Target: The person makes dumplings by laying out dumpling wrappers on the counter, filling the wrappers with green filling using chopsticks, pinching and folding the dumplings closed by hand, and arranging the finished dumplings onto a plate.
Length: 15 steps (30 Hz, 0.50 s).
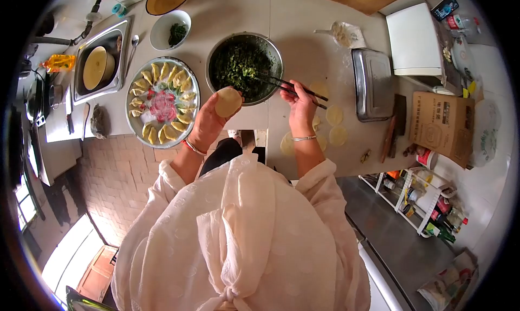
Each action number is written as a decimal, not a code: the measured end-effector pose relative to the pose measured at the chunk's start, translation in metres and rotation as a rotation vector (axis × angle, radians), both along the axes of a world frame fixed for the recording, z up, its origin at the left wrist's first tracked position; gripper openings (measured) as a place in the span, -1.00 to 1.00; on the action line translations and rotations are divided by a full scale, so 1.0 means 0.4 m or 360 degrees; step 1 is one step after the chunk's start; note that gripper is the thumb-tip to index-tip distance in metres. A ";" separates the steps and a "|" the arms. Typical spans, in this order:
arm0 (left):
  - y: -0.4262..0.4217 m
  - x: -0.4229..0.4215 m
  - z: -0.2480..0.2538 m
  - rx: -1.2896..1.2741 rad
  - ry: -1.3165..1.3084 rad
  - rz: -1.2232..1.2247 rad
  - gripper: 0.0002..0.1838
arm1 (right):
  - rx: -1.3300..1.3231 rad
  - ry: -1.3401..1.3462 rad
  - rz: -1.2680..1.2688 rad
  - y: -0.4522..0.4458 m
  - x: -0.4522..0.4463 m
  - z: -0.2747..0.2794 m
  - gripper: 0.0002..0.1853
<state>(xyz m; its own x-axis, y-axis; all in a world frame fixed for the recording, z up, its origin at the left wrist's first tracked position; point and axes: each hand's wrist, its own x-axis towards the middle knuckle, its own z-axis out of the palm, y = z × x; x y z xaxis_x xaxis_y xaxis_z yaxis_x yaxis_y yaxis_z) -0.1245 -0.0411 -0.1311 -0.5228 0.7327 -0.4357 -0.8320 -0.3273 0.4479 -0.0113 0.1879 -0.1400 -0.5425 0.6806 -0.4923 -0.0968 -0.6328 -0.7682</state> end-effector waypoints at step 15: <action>0.103 -0.058 0.019 0.0316 -0.0225 0.0167 -0.47 | 0.1347 0.0141 0.0421 -0.146 0.014 0.226 -0.84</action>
<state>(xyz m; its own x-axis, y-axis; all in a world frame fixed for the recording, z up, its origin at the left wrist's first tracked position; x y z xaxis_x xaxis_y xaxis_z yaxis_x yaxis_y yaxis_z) -0.1477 0.0001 -0.1234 -0.5443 0.7563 -0.3630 -0.8388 -0.4848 0.2479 -0.0059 0.1296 -0.0498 -0.7458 0.6441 0.1700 -0.1094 0.1333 -0.9850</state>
